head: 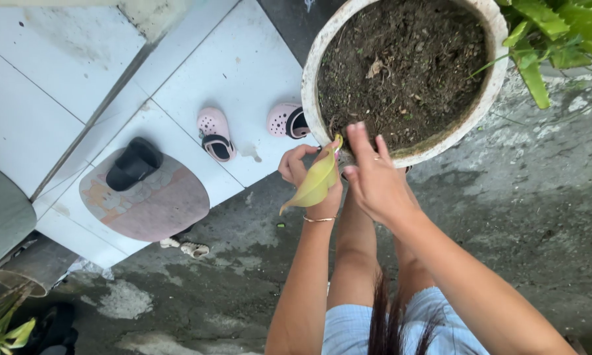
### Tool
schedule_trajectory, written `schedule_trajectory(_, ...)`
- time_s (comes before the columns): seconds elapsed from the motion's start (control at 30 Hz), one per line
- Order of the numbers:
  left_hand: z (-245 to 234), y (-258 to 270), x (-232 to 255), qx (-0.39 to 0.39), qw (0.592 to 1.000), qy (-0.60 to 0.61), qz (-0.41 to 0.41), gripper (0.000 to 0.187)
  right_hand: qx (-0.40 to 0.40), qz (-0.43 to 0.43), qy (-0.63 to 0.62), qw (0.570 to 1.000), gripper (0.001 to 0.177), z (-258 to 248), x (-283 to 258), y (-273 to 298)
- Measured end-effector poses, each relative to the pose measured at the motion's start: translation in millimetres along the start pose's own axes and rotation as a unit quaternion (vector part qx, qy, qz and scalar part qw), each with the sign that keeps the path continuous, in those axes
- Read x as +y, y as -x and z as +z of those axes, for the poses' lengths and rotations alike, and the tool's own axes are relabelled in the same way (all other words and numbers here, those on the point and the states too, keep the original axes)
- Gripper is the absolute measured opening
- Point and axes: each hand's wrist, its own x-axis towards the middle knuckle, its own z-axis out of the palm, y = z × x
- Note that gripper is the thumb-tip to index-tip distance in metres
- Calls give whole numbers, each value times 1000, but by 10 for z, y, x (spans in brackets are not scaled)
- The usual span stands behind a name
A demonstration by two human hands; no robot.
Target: Tending to a potted plant by sifting through soil and repositioning a small sprout with hands
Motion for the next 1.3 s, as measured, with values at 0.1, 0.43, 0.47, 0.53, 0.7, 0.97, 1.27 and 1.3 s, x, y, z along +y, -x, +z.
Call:
schedule_trajectory(0.1, 3, 71, -59, 11, 1000, 9, -3, 6, -15, -18, 11, 1000, 71, 49, 58, 15)
schedule_trajectory(0.43, -148, 239, -60, -64, 996, 16, -63, 63, -38, -57, -41, 997, 74, 45, 280, -51)
schedule_trajectory(0.47, -148, 331, -107, -64, 996, 18, -58, 63, -33, -57, -40, 997, 74, -54, 243, -37)
schedule_trajectory(0.53, -130, 505, -212, -54, 993, 29, -105, 72, 10, 6, -164, 986, 71, -252, 173, -34)
schedule_trajectory(0.7, -202, 774, -73, -81, 971, 47, -220, 67, 187, 32, -151, 970, 62, -558, 119, 38)
schedule_trajectory(0.97, -96, 901, 216, -90, 902, 154, -393, 59, 227, -8, -30, 973, 52, -632, 444, -17)
schedule_trajectory(1.27, 204, 1031, 219, -58, 523, 329, -784, 37, 258, 13, 48, 965, 10, -517, 666, -16)
schedule_trajectory(1.3, 151, 885, 294, -35, 553, 335, -762, 39, 248, -10, 35, 968, 14, -574, 606, -66)
